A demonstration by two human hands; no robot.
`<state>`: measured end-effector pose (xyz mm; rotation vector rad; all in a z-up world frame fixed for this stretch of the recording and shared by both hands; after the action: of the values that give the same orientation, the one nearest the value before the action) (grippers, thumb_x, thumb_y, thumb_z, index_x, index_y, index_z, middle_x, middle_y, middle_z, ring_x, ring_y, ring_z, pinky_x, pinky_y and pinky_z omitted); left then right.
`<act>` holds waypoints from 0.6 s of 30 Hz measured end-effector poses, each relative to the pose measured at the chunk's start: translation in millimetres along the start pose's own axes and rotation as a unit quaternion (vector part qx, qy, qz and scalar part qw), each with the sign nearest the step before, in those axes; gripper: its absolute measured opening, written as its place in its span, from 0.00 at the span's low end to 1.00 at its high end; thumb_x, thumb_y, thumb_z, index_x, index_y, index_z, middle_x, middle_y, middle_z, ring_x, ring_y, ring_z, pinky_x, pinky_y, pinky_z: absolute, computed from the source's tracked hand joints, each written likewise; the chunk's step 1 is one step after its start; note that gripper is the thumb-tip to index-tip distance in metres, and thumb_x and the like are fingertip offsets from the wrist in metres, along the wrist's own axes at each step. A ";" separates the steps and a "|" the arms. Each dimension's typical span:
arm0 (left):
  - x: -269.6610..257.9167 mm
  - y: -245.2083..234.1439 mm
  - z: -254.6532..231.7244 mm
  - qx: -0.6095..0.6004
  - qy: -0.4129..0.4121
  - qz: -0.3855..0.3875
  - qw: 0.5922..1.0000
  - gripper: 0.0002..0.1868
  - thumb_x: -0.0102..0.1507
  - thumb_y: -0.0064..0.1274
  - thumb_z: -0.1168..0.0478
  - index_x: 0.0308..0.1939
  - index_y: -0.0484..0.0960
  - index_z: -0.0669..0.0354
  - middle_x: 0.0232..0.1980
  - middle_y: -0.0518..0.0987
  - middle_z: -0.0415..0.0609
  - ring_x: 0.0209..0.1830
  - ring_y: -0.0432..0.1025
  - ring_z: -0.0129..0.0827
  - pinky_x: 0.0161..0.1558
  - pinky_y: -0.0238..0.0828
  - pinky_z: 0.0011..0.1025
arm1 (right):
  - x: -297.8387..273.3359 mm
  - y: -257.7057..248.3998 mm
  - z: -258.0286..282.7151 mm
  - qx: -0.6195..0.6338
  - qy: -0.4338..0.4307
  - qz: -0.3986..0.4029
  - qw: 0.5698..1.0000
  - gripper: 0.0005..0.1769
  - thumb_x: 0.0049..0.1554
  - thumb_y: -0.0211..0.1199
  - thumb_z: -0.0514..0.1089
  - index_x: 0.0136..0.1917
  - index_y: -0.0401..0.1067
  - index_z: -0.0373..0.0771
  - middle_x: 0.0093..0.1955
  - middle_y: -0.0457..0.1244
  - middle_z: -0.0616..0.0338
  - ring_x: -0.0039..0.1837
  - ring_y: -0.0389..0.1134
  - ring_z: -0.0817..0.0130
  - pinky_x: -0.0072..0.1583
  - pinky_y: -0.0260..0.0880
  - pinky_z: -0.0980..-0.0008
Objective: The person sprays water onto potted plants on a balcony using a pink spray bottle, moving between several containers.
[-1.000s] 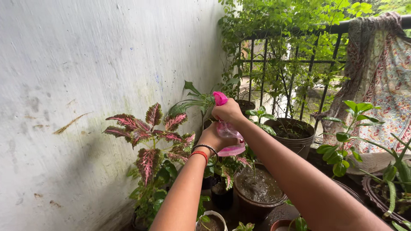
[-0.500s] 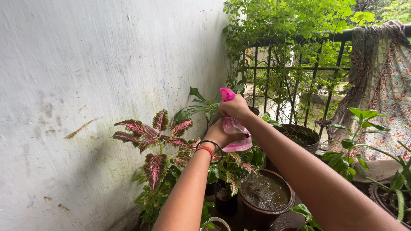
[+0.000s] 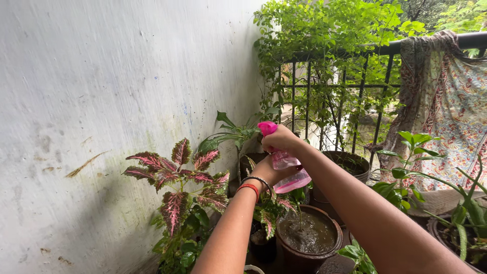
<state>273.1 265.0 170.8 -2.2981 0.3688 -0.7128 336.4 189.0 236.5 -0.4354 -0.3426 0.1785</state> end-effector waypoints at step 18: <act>0.3 1.4 -44.6 -0.056 -0.057 -0.028 0.996 0.28 0.52 0.66 0.43 0.54 0.84 0.46 0.52 0.85 0.43 0.51 0.80 0.33 0.55 0.74 0.32 | -6.8 -45.5 -6.2 -0.015 0.045 -0.082 0.995 0.03 0.39 0.63 0.31 0.26 0.69 0.31 0.26 0.63 0.58 0.30 0.64 0.71 0.34 0.64 0.70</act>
<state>247.1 240.0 197.2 -2.4514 0.2999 -0.5981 336.7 144.4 249.4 -0.4413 -0.2915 -0.0071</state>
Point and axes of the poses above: each hand's wrist, its own x-axis towards the middle knuckle, its own y-axis out of the palm, z = x × y, the point moved 5 cm from there along x, towards the middle knuckle
